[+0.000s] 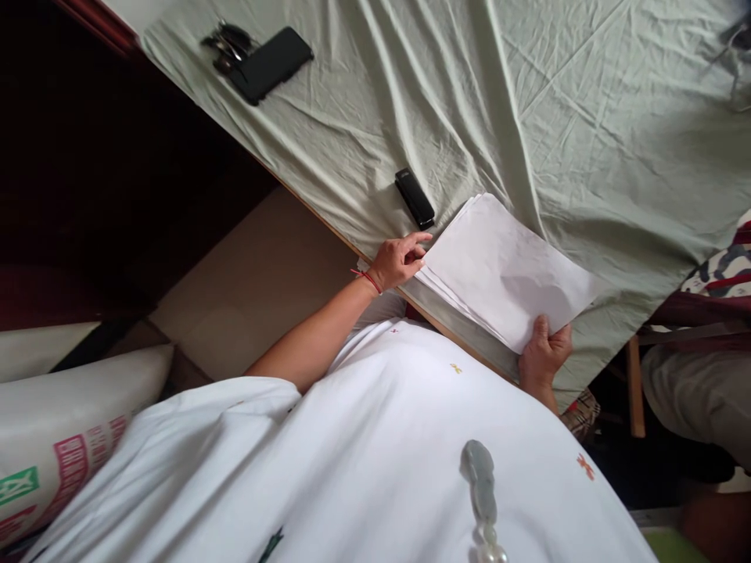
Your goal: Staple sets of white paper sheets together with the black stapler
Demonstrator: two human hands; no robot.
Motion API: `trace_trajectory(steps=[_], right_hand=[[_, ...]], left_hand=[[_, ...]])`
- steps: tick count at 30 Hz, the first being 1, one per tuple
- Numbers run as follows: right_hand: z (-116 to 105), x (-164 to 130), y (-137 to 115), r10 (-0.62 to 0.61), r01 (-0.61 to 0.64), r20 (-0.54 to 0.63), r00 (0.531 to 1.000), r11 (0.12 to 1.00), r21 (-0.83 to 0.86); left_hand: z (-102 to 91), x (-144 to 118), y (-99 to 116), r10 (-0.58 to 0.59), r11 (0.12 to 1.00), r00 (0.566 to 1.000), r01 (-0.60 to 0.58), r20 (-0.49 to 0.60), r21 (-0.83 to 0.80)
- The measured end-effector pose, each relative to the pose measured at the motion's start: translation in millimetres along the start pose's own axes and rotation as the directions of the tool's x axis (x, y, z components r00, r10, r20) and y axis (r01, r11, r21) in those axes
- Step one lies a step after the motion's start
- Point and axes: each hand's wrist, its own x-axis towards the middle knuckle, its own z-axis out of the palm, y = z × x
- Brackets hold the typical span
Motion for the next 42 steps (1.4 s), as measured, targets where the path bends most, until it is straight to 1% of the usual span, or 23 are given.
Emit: trace_trajectory(steps=[5, 12, 18, 22, 25, 30, 34, 37, 42], right_hand=[[0, -2, -4, 0.001, -0.001, 0.000, 1.000, 1.000, -0.024], [1, -3, -8, -0.017, 0.015, -0.021, 1.000, 0.997, -0.073], [0, -3, -6, 0.016, -0.016, 0.003, 1.000, 0.998, -0.062], [1, -2, -6, 0.011, -0.010, 0.009, 1.000, 1.000, -0.014], [2, -3, -6, 0.001, -0.001, 0.000, 1.000, 1.000, 0.023], [1, -6, -6, -0.001, 0.002, -0.029, 1.000, 1.000, 0.030], [3, -8, -7, -0.007, 0.008, -0.047, 0.999, 1.000, 0.017], [5, -7, -6, -0.035, 0.037, -0.051, 0.998, 0.999, 0.033], [3, -4, -5, -0.056, 0.056, 0.004, 0.998, 0.998, 0.029]], left_hand=[[1.7, 1, -2, 0.033, 0.998, 0.999, -0.032, -0.019, 0.048], [7.6, 5, -3, 0.020, 0.994, 0.999, -0.016, -0.035, 0.107], [5.8, 1, 1, 0.034, 0.995, 0.993, -0.024, -0.111, 0.094], [4.5, -2, 1, 0.019, 0.998, 0.989, -0.009, -0.144, 0.064], [5.2, -3, -1, 0.014, 0.998, 0.990, -0.005, -0.140, 0.065], [6.6, 0, -1, 0.011, 0.995, 0.994, 0.001, -0.111, 0.099], [8.2, 3, 0, 0.043, 0.988, 0.992, -0.025, -0.115, 0.152], [10.4, 3, -2, 0.077, 0.983, 0.988, -0.053, -0.135, 0.173], [12.4, 1, -6, 0.107, 0.980, 0.975, -0.070, -0.197, 0.188]])
